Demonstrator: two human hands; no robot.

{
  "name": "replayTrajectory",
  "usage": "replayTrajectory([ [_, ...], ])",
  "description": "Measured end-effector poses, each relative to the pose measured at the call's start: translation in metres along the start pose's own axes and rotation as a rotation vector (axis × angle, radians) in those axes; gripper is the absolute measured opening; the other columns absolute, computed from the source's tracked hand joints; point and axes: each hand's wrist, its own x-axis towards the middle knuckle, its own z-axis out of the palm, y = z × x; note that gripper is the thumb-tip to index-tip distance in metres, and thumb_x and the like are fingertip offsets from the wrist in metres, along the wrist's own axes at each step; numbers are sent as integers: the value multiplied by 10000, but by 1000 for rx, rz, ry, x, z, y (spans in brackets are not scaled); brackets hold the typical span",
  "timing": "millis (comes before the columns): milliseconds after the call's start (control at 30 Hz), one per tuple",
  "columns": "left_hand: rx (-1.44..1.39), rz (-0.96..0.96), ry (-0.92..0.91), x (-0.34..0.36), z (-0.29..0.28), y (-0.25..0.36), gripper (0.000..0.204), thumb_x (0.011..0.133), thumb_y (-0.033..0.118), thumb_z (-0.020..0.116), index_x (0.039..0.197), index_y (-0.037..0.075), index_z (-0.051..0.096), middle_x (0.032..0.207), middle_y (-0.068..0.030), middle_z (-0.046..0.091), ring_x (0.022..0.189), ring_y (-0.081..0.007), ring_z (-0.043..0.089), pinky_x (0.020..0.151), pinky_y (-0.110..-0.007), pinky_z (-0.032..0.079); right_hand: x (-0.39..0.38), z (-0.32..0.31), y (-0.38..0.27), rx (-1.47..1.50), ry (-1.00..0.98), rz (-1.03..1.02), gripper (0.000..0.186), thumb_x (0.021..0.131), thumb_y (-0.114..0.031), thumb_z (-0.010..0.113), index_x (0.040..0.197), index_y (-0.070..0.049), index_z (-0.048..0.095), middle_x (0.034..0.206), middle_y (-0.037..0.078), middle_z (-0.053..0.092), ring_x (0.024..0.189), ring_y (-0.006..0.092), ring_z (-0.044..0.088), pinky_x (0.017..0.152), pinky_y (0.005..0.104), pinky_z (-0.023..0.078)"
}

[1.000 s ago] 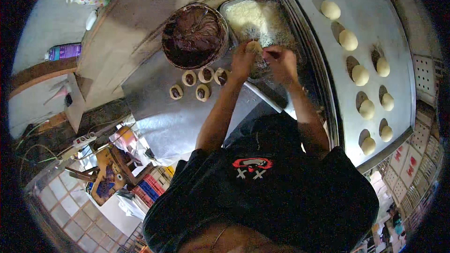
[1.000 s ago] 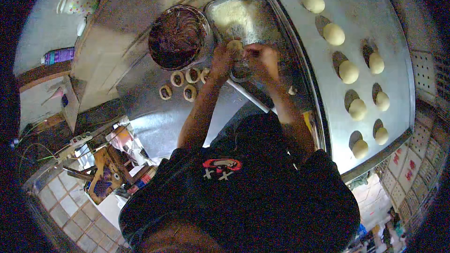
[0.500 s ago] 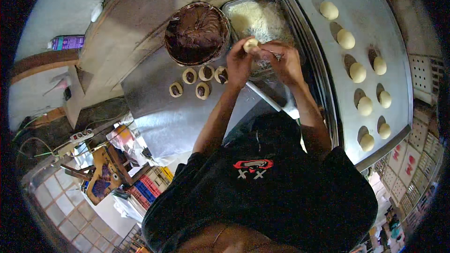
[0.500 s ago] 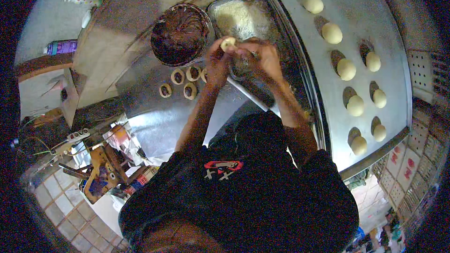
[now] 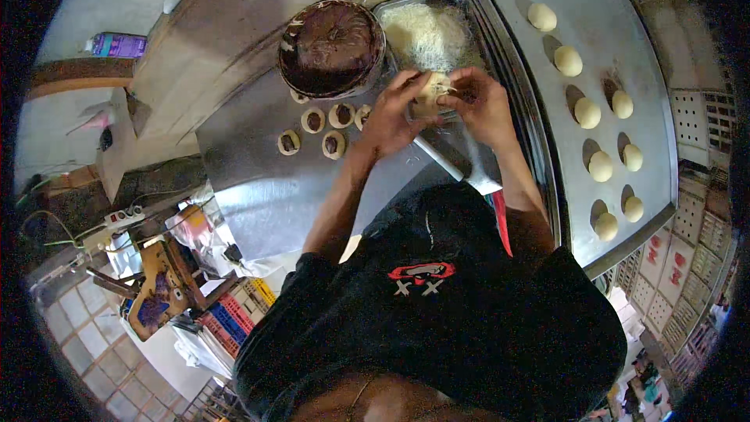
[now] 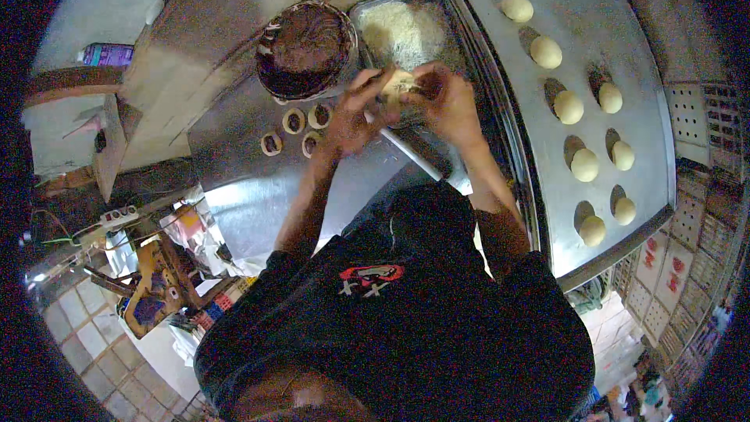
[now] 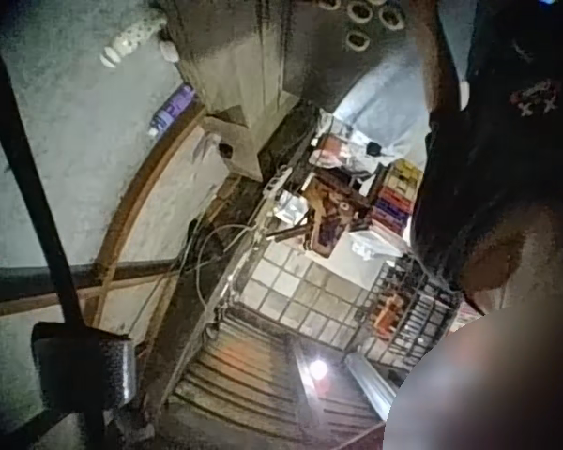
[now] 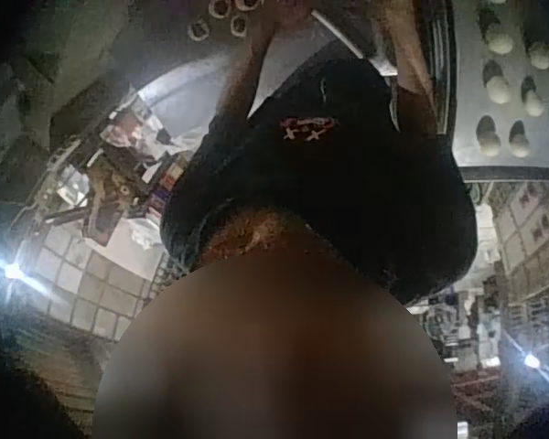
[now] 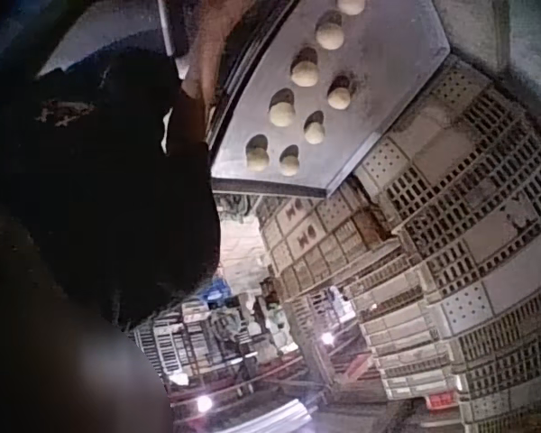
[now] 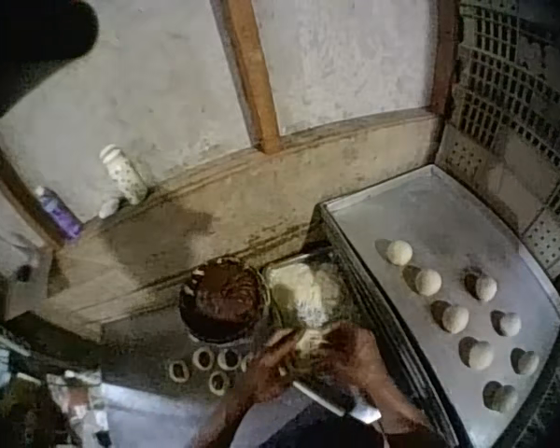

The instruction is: Fill small pieces of dough with chocolate paste and roll them into balls on a baking tray.

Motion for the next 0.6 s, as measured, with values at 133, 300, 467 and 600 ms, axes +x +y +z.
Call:
replayTrajectory([
  [133, 0, 11, -47, -11, -8, 4, 415, 843, 216, 693, 1205, 33, 608, 1147, -169, 578, 1032, -301, 585, 871, -360, 469, -7, 1, -7, 40, -61, 14, 227, 759, -2, 743, 961, 22, 643, 896, 104, 643, 821, 181, 623, 726, 284, 493],
  [300, -289, -341, 9, -23, -7, 0, 255, 793, 84, 717, 1043, 40, 700, 1034, -119, 645, 949, -189, 610, 791, -297, 492, -21, -2, -32, -178, -121, -306, 201, 769, 11, 720, 957, 8, 648, 908, 107, 652, 827, 187, 635, 719, 296, 497],
  [467, -250, -303, 72, -36, -10, 20, 267, 764, 87, 727, 1029, 56, 707, 1024, -126, 670, 934, -202, 635, 807, -298, 496, -33, 3, -46, -182, -127, -178, 215, 773, 35, 692, 981, -5, 657, 914, 100, 664, 822, 188, 644, 707, 304, 503],
  [600, -19, -41, 116, -40, -17, 36, 313, 696, 76, 770, 1003, 57, 715, 1034, -145, 681, 984, -247, 649, 834, -314, 506, -37, 9, -44, -58, -104, -87, 277, 760, 55, 688, 1027, -13, 662, 913, 97, 666, 829, 177, 639, 708, 299, 507],
])
